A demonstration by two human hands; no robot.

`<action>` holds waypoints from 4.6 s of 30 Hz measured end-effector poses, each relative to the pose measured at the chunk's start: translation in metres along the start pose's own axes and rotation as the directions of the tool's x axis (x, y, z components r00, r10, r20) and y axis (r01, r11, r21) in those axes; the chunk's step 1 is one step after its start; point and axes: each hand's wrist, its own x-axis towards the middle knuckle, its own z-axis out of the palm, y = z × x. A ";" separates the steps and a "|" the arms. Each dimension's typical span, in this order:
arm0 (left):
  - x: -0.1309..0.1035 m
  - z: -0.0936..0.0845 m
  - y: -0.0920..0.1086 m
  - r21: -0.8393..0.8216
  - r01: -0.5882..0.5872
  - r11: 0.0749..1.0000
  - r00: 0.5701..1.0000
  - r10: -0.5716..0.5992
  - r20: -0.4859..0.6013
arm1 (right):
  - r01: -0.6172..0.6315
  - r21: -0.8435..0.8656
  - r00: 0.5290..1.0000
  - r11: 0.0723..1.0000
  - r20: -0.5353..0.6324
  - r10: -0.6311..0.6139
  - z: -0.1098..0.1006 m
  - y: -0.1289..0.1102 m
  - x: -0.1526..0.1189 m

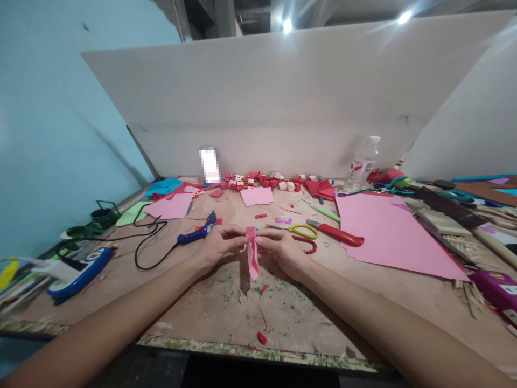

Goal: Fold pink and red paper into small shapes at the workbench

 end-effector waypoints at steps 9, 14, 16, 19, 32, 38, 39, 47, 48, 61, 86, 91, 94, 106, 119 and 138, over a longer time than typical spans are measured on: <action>0.000 -0.001 -0.002 0.013 0.012 1.000 1.000 -0.012 0.015 | 0.058 -0.119 0.996 0.991 -0.060 -0.066 0.007 -0.001 -0.004; -0.003 0.003 -0.002 0.014 0.013 1.000 0.999 -0.014 0.044 | 0.099 -0.293 0.984 0.951 -0.112 -0.137 0.011 -0.001 -0.004; -0.003 0.004 -0.002 0.027 0.023 0.999 0.998 -0.024 0.057 | 0.127 -0.357 0.975 0.926 -0.125 -0.182 0.012 -0.002 -0.004; -0.002 0.003 -0.005 0.067 0.028 0.997 0.998 -0.032 0.061 | 0.147 -0.424 0.964 0.894 -0.140 -0.225 0.014 -0.004 -0.004; 0.000 0.004 -0.008 0.363 -0.167 0.917 0.986 0.145 0.086 | 0.116 -0.477 0.955 0.871 -0.187 -0.230 0.019 -0.005 -0.004; 0.005 -0.001 -0.013 0.407 -0.155 0.900 0.987 0.156 0.030 | 0.102 -0.451 0.955 0.887 -0.205 -0.214 0.016 0.000 -0.004; 0.005 -0.001 -0.013 0.411 -0.152 0.899 0.987 0.158 0.019 | 0.099 -0.448 0.954 0.889 -0.211 -0.213 0.015 0.001 -0.003; -0.005 0.005 -0.003 0.437 -0.200 0.877 0.979 0.196 0.055 | 0.089 -0.510 0.932 0.855 -0.260 -0.252 0.014 -0.002 -0.001; -0.006 0.005 -0.002 0.441 -0.209 0.873 0.977 0.204 0.061 | 0.090 -0.520 0.930 0.849 -0.260 -0.258 0.015 -0.002 -0.002; -0.004 0.005 -0.001 0.445 -0.210 0.870 0.970 0.242 -0.016 | 0.075 -0.332 0.968 0.940 -0.202 -0.149 0.011 0.003 -0.001; -0.001 0.002 -0.004 0.268 -0.151 0.952 0.988 0.137 0.071 | 0.107 -0.581 0.951 0.807 -0.178 -0.254 0.014 0.003 0.001; 0.001 -0.002 -0.006 0.187 -0.110 0.976 0.990 0.092 0.103 | 0.120 -0.602 0.952 0.790 -0.156 -0.263 0.013 0.003 0.000; 0.002 -0.003 -0.006 0.175 -0.091 0.980 0.990 0.071 0.120 | 0.137 -0.609 0.954 0.781 -0.131 -0.270 0.014 0.001 -0.001; -0.001 -0.002 -0.005 0.389 -0.162 0.907 0.986 0.135 0.098 | 0.108 -0.484 0.964 0.869 -0.163 -0.210 0.017 -0.004 -0.005; 0.003 -0.006 -0.010 0.388 -0.166 0.906 0.986 0.142 0.091 | 0.035 -0.147 0.983 0.989 -0.171 -0.060 0.005 0.001 0.001; 0.000 -0.005 -0.008 0.361 -0.230 0.904 0.973 0.203 0.113 | -0.012 -0.097 0.998 0.995 -0.055 0.006 0.000 0.001 0.000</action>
